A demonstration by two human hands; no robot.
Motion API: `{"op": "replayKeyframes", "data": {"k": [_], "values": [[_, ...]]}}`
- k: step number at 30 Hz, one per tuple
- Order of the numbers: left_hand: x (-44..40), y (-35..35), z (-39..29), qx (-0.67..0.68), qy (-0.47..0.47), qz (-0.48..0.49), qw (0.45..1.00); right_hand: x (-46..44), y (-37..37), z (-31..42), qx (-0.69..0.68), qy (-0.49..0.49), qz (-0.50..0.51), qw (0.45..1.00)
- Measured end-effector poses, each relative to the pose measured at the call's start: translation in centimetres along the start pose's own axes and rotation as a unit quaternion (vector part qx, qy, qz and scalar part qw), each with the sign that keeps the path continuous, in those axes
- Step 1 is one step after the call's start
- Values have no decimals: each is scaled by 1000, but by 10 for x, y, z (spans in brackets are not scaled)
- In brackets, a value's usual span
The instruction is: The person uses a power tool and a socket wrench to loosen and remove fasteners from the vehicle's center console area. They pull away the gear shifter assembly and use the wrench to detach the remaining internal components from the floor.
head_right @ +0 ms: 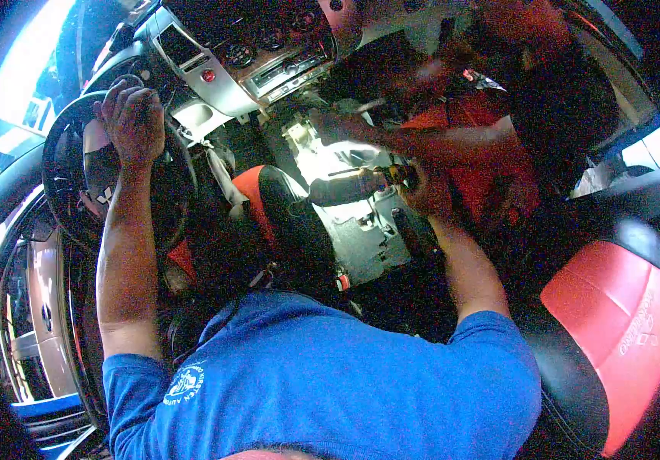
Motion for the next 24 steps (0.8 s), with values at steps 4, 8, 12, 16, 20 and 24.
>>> {"op": "replayKeyframes", "data": {"k": [4,8,12,16,20,24], "values": [[0,0,0,-3,3,-1,1000,4,0,1,21,-21,-4,1000],[1,0,2,13,5,-5,1000,6,-2,-3,55,19,-28,998],[2,-3,3,14,-4,-6,1000,3,-1,-3,32,12,-37,999],[-1,0,1,1,-7,-6,1000,0,2,1,-1,-12,11,1000],[-1,1,-1,14,-9,-15,1000,1,-3,-6,-7,-7,8,1000],[-1,1,-1,12,-4,-7,1000,7,-6,-7,0,-37,11,999]]}}
Point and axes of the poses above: each hand's wrist, its own x-axis away from the middle knuckle, its own y-axis out of the back of the hand, z = x × y, the point moved 3 cm from there along -x, towards the middle knuckle, and after that the axes turned 12 degrees about -z, right-handed, at the moved point
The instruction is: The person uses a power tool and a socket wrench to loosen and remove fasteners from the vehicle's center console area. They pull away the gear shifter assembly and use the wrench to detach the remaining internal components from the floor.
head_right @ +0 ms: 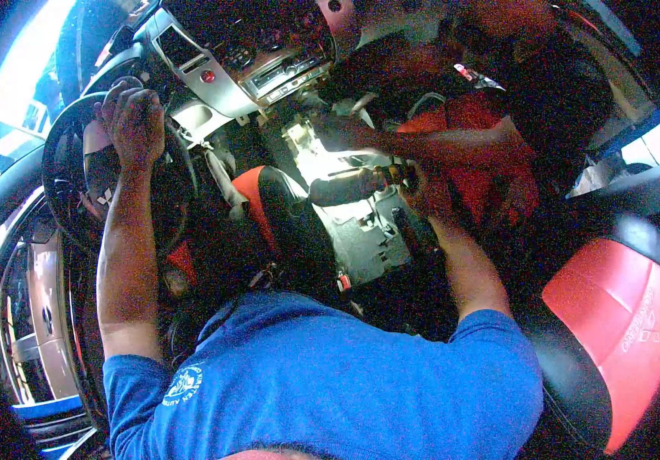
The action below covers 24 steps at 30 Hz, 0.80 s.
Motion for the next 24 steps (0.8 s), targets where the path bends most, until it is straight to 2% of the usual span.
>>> {"op": "replayKeyframes", "data": {"k": [3,6,15,21,24], "values": [[-3,2,-3,-19,4,16,1000,1,2,1,7,-37,13,999],[0,0,-2,-12,7,12,1000,-2,6,5,-5,15,-13,1000],[2,-1,4,14,10,4,1000,-4,0,1,36,7,-12,999],[2,-1,1,14,4,-16,1000,-3,6,7,26,85,-76,993],[3,-1,3,14,7,-12,1000,-3,4,10,25,-41,-7,999]]}}
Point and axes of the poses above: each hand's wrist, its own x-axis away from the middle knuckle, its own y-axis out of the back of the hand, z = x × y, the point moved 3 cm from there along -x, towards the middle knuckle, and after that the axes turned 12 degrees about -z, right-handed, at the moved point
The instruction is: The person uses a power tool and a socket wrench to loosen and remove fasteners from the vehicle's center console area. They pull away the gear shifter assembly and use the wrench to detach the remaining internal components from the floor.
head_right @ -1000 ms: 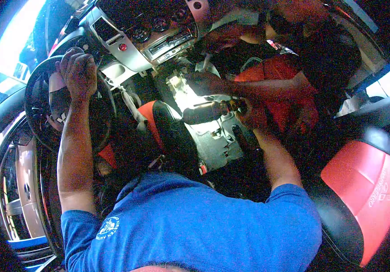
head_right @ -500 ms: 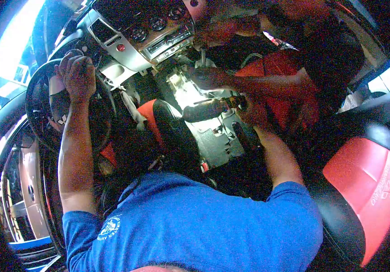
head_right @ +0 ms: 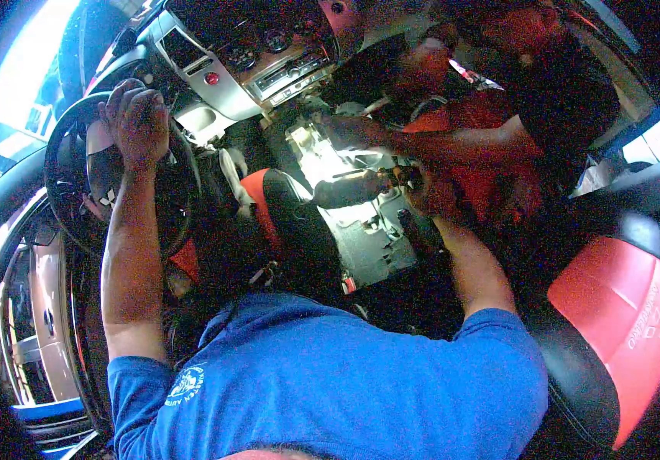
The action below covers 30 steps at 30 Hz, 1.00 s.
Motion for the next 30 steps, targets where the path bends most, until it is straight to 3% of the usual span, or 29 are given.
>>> {"op": "replayKeyframes", "data": {"k": [3,6,9,12,15,21,24,27,30], "values": [[-1,0,-1,1,2,1,1000,0,-3,-5,-13,92,-50,994],[0,0,-3,-8,6,7,1000,2,-7,-11,-13,119,-60,991],[-1,0,-1,-5,4,16,1000,4,-6,-11,13,30,-7,999],[1,0,0,9,-3,37,999,-1,1,-5,9,96,-24,995],[1,2,-1,-7,-4,34,999,-2,8,7,-32,10,28,999],[1,1,-1,-1,3,28,1000,-2,3,3,-3,64,-1,998],[0,1,0,4,2,29,1000,-4,7,7,-42,68,-10,997],[1,1,-2,-9,-6,24,1000,-2,15,20,11,34,-8,999],[1,1,1,-11,-9,26,1000,-5,5,6,-9,118,-53,992]]}}
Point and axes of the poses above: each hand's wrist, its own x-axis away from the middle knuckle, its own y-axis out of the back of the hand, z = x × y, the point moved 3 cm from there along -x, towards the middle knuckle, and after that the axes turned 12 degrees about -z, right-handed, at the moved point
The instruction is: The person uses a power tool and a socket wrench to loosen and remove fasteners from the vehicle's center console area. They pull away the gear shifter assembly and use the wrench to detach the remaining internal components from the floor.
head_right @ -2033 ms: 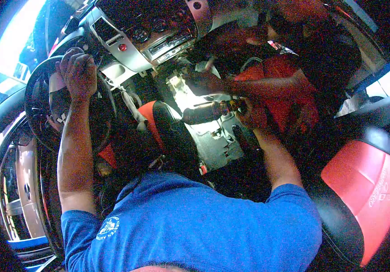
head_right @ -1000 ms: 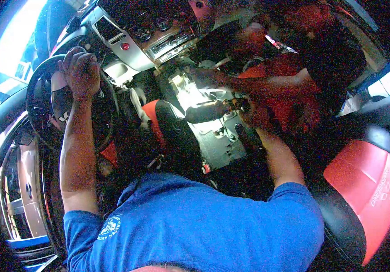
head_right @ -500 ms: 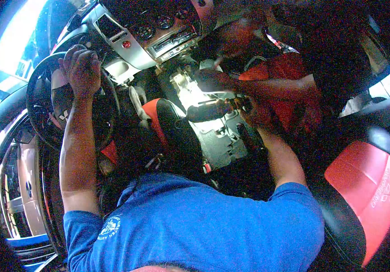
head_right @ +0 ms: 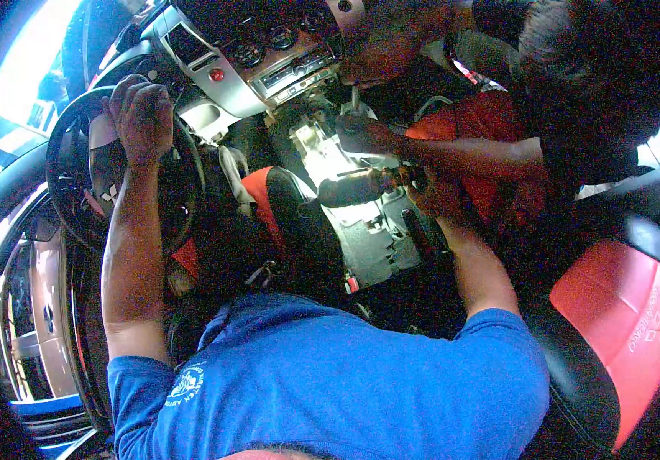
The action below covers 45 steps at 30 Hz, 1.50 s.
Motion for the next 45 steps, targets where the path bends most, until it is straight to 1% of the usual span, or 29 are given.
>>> {"op": "replayKeyframes", "data": {"k": [3,4,5,7,9,12,15,18,21,24,26,27,30,34,35,36,39,40,41,43,44,45], "values": [[0,-1,-1,-4,1,5,1000,10,-9,-11,64,-42,45,996],[0,0,-2,-2,1,3,1000,12,-7,-12,42,-57,38,997],[0,0,-2,0,2,0,1000,0,10,12,19,-71,30,997],[1,-4,3,20,12,-14,1000,-8,19,27,-15,-70,11,997],[3,-5,4,18,14,-19,1000,-8,17,26,-39,-39,-10,998],[4,-7,5,-2,7,-14,1000,7,0,-1,33,4,12,999],[4,-8,7,1,6,-9,1000,11,-12,-18,-82,-54,54,994],[4,-6,7,-5,-3,-9,1000,9,-5,-10,-45,-67,53,995],[4,-6,6,3,-1,-3,1000,5,-4,-10,-16,-46,60,997],[3,-6,6,6,-9,-7,1000,7,-3,-8,-95,-92,79,988],[2,-5,4,-8,-9,-8,1000,5,-4,-8,-90,-90,82,988],[2,-5,5,-12,-13,-8,1000,3,-5,-9,-88,-88,83,989],[1,-4,4,-8,-14,-10,1000,0,-5,1,-16,18,15,1000],[0,-4,2,42,6,-26,999,5,-19,-20,-67,7,14,998],[0,-4,3,54,11,-30,998,0,-11,-6,-79,8,9,997],[-1,-4,2,37,8,-29,999,-3,-4,4,-91,9,4,996],[0,-1,1,-2,1,-23,1000,1,-5,-6,-58,-19,65,996],[1,-1,1,-7,1,-21,1000,2,-5,-7,0,79,1,997],[0,-2,0,-10,1,-21,1000,10,-13,-17,61,174,-65,981],[3,-5,3,6,5,-24,1000,34,-48,-63,35,173,-83,981],[4,-7,5,19,6,-28,999,35,-49,-68,17,138,-68,988],[6,-5,3,-13,1,-31,999,32,-43,-59,-4,91,-39,995]]}}
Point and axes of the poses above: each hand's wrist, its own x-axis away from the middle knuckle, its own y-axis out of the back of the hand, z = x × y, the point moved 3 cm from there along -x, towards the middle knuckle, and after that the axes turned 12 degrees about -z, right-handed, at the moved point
